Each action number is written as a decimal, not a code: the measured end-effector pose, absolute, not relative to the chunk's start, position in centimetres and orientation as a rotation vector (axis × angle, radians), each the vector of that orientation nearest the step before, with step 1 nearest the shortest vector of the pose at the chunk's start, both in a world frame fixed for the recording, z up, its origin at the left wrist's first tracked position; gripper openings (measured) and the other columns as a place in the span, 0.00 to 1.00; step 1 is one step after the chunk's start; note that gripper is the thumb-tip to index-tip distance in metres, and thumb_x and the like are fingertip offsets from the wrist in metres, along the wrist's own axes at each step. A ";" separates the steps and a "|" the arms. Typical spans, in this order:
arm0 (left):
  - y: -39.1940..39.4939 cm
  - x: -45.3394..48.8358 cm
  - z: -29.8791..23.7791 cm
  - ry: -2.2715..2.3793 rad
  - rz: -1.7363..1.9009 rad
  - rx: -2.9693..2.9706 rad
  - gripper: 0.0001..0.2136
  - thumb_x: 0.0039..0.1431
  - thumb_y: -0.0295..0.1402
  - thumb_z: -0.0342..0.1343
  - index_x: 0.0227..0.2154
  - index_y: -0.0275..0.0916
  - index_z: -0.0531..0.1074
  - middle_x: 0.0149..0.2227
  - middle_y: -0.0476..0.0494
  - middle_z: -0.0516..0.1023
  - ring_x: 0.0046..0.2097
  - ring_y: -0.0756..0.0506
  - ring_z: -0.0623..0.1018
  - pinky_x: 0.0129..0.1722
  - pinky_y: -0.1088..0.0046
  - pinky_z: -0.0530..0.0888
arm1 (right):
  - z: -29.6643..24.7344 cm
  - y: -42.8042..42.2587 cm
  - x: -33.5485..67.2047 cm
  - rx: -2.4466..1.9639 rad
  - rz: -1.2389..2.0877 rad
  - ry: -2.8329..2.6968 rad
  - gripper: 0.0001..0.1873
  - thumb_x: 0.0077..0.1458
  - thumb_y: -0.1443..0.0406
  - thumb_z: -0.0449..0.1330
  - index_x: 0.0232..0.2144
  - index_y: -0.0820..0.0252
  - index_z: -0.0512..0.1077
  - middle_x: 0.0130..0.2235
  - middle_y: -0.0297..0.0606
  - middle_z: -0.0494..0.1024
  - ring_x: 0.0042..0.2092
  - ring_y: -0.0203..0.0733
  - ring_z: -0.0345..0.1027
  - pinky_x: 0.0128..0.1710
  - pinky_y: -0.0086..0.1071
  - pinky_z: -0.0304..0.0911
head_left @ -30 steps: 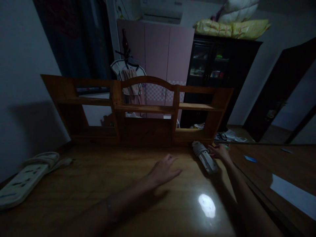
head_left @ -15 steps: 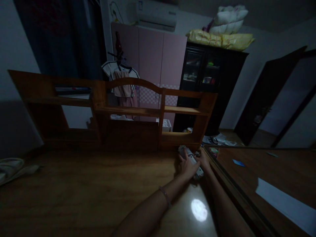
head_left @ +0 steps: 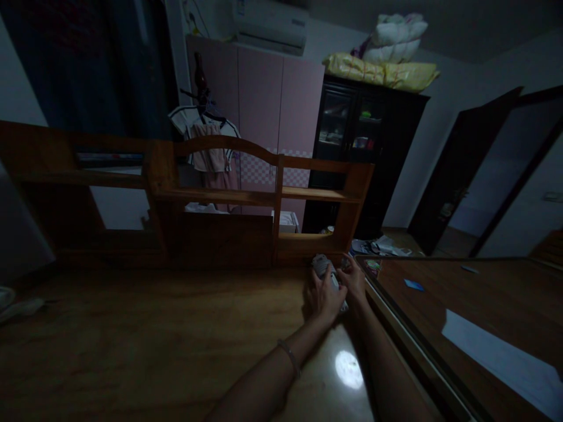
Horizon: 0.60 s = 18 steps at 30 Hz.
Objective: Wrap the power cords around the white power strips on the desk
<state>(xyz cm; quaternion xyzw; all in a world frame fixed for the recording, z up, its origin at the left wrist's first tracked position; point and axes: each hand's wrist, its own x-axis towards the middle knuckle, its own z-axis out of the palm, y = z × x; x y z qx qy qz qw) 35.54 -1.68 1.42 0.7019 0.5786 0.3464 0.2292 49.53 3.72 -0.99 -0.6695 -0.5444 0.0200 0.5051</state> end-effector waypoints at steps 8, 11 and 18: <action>-1.7 36.9 1.0 1.671 0.846 2.040 0.36 0.52 0.41 0.54 0.63 0.53 0.46 0.66 0.33 0.41 0.44 0.36 0.77 0.46 0.59 0.68 | -1.3 3.6 50.1 -1.623 0.054 -1.347 0.28 0.43 0.60 0.57 0.49 0.62 0.69 0.27 0.35 0.75 0.29 0.43 0.69 0.30 0.33 0.62; -1.6 37.6 0.8 1.673 0.831 2.095 0.36 0.52 0.38 0.54 0.64 0.51 0.46 0.66 0.32 0.39 0.42 0.38 0.77 0.44 0.61 0.69 | -0.7 3.1 50.1 -1.626 0.034 -1.308 0.22 0.44 0.61 0.55 0.43 0.61 0.72 0.29 0.38 0.76 0.30 0.44 0.69 0.31 0.34 0.62; -2.0 38.3 0.8 1.700 0.827 2.115 0.33 0.56 0.40 0.50 0.64 0.48 0.46 0.66 0.30 0.42 0.39 0.41 0.78 0.41 0.63 0.70 | 5.4 -0.1 47.2 -1.550 -0.080 -1.195 0.21 0.53 0.56 0.52 0.43 0.65 0.71 0.31 0.43 0.76 0.31 0.44 0.69 0.32 0.34 0.62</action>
